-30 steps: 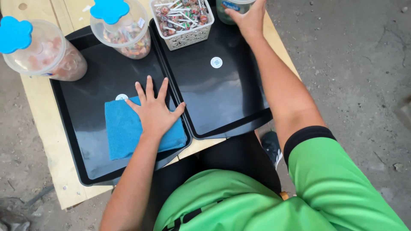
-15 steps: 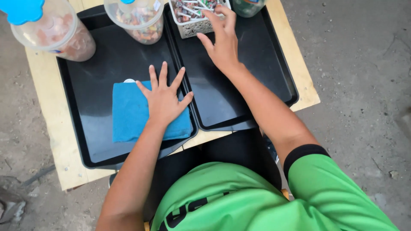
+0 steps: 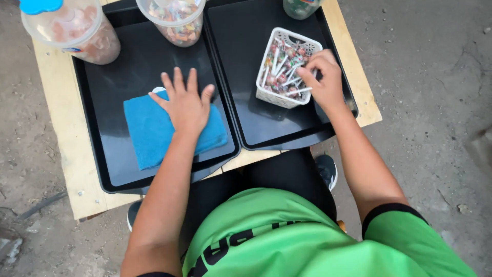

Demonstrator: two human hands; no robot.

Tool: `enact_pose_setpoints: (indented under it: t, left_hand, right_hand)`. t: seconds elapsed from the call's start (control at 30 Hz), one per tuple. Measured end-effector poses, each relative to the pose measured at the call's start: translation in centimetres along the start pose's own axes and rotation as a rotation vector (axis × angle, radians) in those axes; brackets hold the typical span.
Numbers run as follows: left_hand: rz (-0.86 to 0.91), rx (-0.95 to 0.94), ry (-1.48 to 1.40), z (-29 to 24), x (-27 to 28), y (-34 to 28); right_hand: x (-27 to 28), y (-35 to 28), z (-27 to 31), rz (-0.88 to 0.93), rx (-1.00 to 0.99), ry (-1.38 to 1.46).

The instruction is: Cleaning a plastic basket with a cloth and then sorting lollipops into it from a tray

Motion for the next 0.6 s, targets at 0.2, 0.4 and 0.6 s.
enact_pose_setpoints:
  t: [0.2,0.4,0.6]
  left_hand:
    - [-0.260,-0.421,-0.442,-8.3,2.0,-1.0]
    - [0.126,-0.264,-0.760,-14.9,-2.6,3.9]
    - [0.107,-0.167,-0.783,-12.8,-6.8,6.5]
  right_hand:
    - [0.2,-6.4,-3.0,-0.228,-0.367,0.218]
    - [-2.4,-7.1,-1.3,-0.350,-0.776,0.669]
    - [-3.2,-7.9,-2.1,-0.320,-0.903,0.865]
Point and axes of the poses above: each hand's wrist, its own y-axis towards the middle knuckle, its own x-axis out of the back of the hand, z = x × y, the point moved 8 cm from there along y, towards the middle knuckle
